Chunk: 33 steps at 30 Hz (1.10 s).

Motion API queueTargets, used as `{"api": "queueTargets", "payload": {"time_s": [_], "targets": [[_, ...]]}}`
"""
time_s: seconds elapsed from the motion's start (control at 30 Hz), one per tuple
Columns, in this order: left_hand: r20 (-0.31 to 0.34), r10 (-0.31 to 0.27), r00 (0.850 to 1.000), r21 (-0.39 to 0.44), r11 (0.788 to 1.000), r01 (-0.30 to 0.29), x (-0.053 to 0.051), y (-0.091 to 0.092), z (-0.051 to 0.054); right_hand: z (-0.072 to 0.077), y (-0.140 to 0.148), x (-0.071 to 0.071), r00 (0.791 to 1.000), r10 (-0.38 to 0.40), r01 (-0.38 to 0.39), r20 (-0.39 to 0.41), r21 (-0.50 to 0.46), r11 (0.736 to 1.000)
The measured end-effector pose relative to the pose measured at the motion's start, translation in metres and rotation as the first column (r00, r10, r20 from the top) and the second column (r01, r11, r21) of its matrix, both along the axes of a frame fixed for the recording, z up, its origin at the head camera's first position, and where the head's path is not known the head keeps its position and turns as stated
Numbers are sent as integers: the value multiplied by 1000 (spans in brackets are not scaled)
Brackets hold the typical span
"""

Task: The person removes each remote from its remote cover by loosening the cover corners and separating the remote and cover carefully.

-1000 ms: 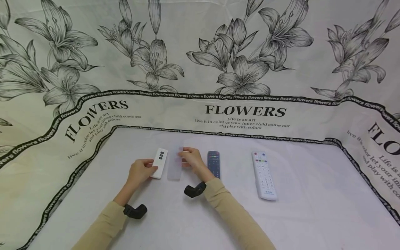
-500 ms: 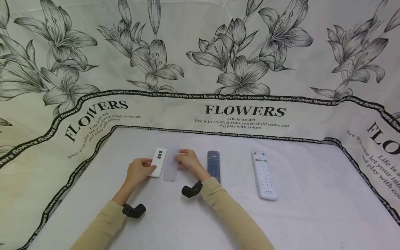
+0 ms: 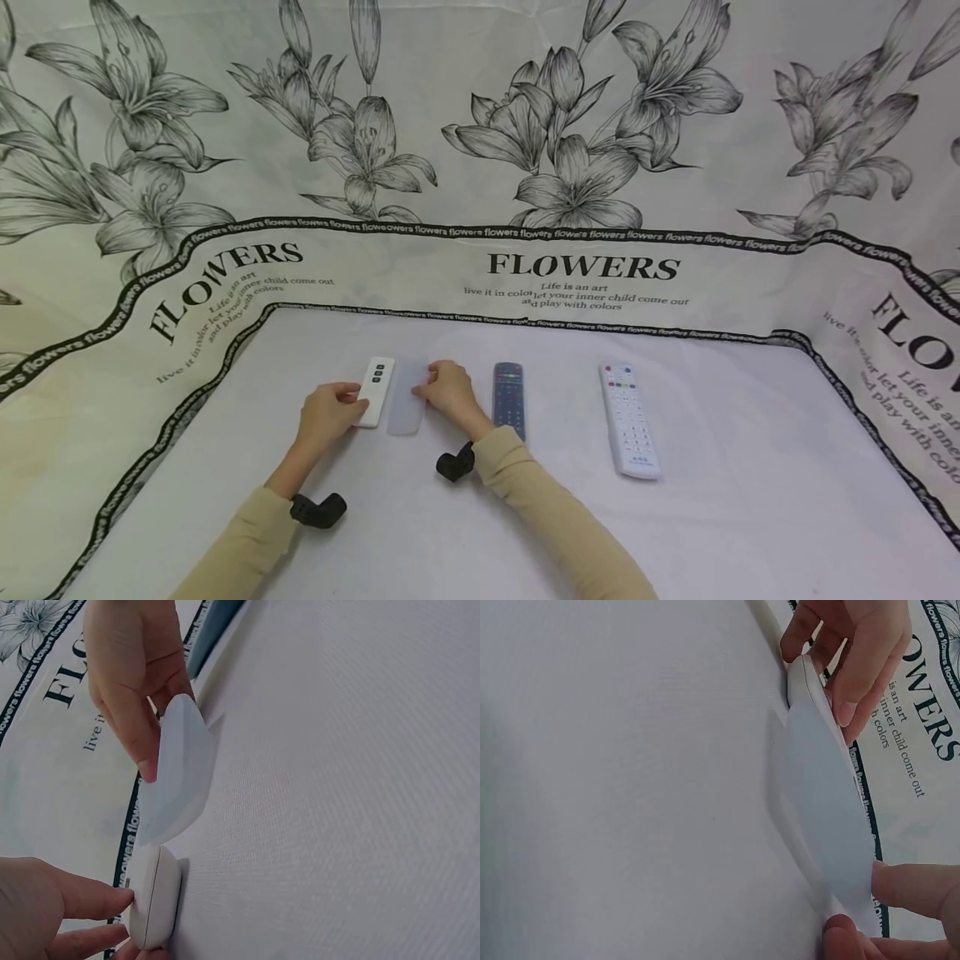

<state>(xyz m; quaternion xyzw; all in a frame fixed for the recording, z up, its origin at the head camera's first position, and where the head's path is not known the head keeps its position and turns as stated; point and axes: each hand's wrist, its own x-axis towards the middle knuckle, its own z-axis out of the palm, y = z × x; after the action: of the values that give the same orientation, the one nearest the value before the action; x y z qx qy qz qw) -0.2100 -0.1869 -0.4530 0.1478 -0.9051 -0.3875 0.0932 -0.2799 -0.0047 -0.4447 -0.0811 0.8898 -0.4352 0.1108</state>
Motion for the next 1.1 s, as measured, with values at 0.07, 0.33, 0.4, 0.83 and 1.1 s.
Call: {"api": "queueTargets", "payload": {"time_s": [0.07,0.33,0.4,0.83,1.1], "targets": [[3,5,1000,-17,1000,-5,0,0,2,3,3,2,1000,14,-13,-27,33,999],[-47,-26,999,9,1000,27,-1,9,21,21,26,7,989,85,-89,-119,-26,996],[-76,-58,995,42,997,62,-1,14,29,24,32,7,981,97,-106,-168,-43,993],[-96,-202,975,358,907,223,3,61,53,44,85,23,918,89,-123,-387,-65,990],[-63,-264,962,456,850,263,-1,98,52,45,123,27,913,58,-91,-404,-63,994]]}}
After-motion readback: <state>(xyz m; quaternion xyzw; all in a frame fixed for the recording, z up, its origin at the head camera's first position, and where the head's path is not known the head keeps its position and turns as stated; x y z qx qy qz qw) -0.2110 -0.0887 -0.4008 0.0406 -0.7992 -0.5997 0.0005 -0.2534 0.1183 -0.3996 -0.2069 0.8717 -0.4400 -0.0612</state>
